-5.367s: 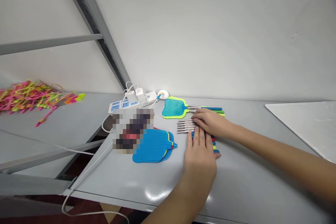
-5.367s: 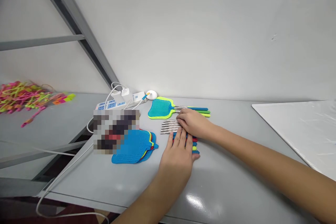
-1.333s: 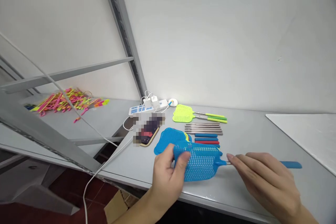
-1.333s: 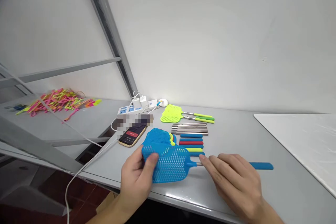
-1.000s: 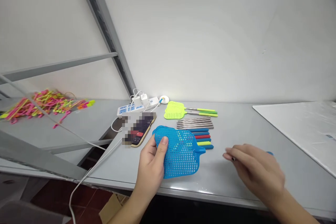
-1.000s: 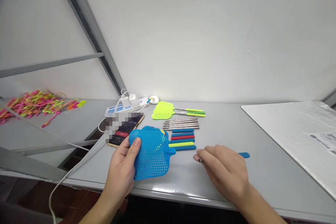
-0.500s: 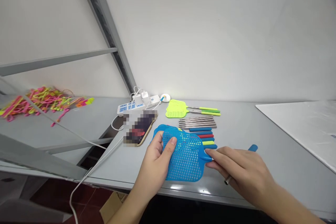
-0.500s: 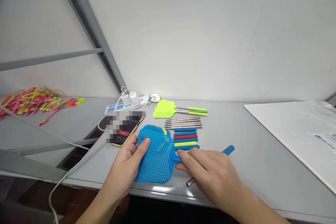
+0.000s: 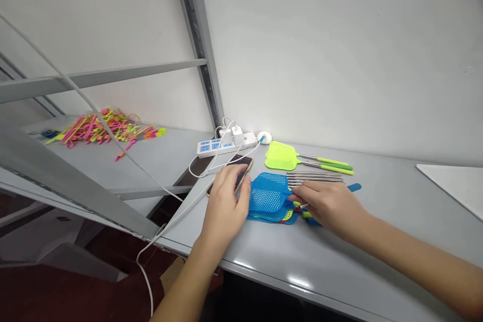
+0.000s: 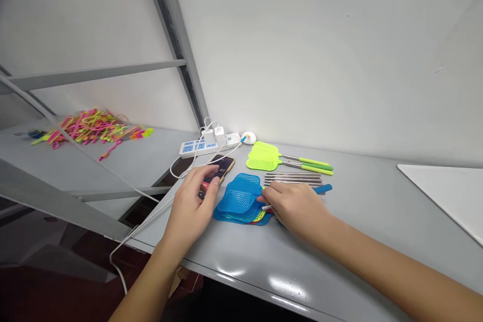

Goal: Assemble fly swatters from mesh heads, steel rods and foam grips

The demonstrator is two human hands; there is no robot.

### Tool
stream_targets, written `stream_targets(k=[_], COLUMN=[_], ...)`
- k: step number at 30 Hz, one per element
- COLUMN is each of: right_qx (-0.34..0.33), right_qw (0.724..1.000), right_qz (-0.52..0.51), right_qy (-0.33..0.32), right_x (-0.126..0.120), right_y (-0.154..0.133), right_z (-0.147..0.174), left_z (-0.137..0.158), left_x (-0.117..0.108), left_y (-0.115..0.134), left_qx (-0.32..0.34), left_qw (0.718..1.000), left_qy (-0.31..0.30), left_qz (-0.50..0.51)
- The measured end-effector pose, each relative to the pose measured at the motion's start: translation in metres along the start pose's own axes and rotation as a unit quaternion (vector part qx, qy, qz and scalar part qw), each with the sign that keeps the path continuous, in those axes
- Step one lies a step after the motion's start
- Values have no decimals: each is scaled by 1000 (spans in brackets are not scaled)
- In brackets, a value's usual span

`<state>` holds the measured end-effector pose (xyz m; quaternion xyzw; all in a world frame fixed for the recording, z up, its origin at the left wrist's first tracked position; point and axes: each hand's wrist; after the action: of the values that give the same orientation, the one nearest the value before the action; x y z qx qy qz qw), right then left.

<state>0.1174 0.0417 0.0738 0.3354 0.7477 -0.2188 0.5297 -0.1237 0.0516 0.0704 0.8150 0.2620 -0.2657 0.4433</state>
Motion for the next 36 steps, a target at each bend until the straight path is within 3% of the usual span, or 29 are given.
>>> stream_targets(k=[10,16,21,25,31,36], right_qx=[57,79,85,80,56,44], right_qw=[988,983,987,989,986,989], right_qz=[-13,12,32,61,145,132], right_qy=[-143,-163,-134,-107,-64,-46], right_x=[9,-3,-14,-20,-29,-30], right_y=[-3,5,9,4,-15,-16], right_z=[-6,8,33,50,52,63], left_z=[2,1,1,3,18,25], left_x=[16,22,21,19,37,54], left_y=[-10,-12,-9,14,76,86], left_qx=[16,7,2,26,132,202], left_qw=[993,986,984,984,957,951], left_qy=[-114,-164,-179,-176,-257,-232], left_qz=[2,0,6,22,37,-15])
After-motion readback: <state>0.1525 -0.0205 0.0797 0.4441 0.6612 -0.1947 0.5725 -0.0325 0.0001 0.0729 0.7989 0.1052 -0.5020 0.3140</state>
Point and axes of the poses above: each hand's wrist, its own z-axis away from the middle knuckle, its own x-axis out of the palm, y = z × x, and after that the axes turned 9 degrees about -y, right-handed
